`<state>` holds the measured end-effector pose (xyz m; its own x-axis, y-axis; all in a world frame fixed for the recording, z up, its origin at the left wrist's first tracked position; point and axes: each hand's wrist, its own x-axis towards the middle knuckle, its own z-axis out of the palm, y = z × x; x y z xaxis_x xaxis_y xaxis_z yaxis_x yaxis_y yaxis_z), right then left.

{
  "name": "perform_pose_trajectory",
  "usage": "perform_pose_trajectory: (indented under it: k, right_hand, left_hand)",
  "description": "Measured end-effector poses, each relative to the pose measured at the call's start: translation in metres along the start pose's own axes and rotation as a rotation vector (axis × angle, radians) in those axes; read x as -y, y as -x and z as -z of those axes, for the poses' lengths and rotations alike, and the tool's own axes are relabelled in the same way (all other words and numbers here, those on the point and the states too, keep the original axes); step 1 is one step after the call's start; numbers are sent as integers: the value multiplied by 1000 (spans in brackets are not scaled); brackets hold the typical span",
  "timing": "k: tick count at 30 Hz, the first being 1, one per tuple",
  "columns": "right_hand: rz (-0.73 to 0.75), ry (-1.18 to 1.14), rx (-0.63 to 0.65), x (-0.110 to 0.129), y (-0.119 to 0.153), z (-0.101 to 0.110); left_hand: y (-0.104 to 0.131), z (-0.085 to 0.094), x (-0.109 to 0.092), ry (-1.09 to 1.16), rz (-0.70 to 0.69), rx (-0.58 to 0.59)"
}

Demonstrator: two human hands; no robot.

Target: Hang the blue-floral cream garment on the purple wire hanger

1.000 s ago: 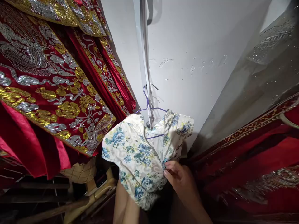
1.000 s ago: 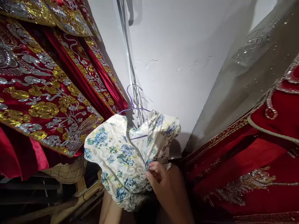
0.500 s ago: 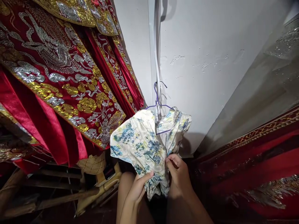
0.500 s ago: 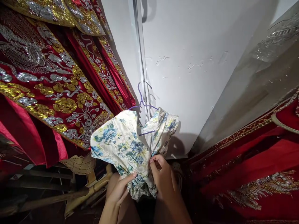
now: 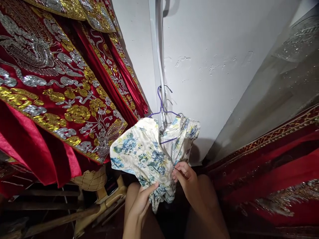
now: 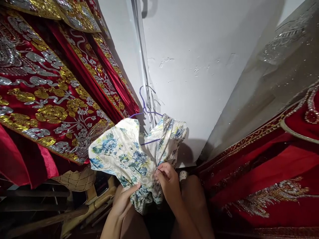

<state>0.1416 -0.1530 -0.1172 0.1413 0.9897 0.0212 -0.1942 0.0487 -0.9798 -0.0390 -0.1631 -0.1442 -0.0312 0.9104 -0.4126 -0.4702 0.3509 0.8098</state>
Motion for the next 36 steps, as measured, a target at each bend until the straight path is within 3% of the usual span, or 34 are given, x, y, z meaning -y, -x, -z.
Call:
perform_pose_trajectory:
  k: [3,8,9,11,14,16,24,31,36]
  right_hand:
    - [11,1,8,5,3,5]
    - [-2,-17,5,9,11,6]
    - [-3,-27,2,8,12,5]
    - [-11,-48,16,5,11,2]
    - [-31,-72,61,1,9,-3]
    - [-27,-61,99,1,9,-5]
    - [-20,-115,-11,20,-6,-9]
    - [126,-227,-34,79,-58,-24]
    - [232,-260,-11,113,-75,-33]
  left_hand:
    - [-9,0,0,-129,-188,-112]
    - [-10,-11,8,-296,-898,-501]
    - [-9,-15,11,-383,-1017,-511]
    - [-6,-25,19,-619,-1135,-371]
    - [-5,-40,26,-823,-1053,-27]
    - [-7,-48,26,-826,-975,82]
    - [-11,-50,20,-777,-928,175]
    - [-30,-47,28,-870,-865,195]
    - [-40,-48,39,-884,-804,214]
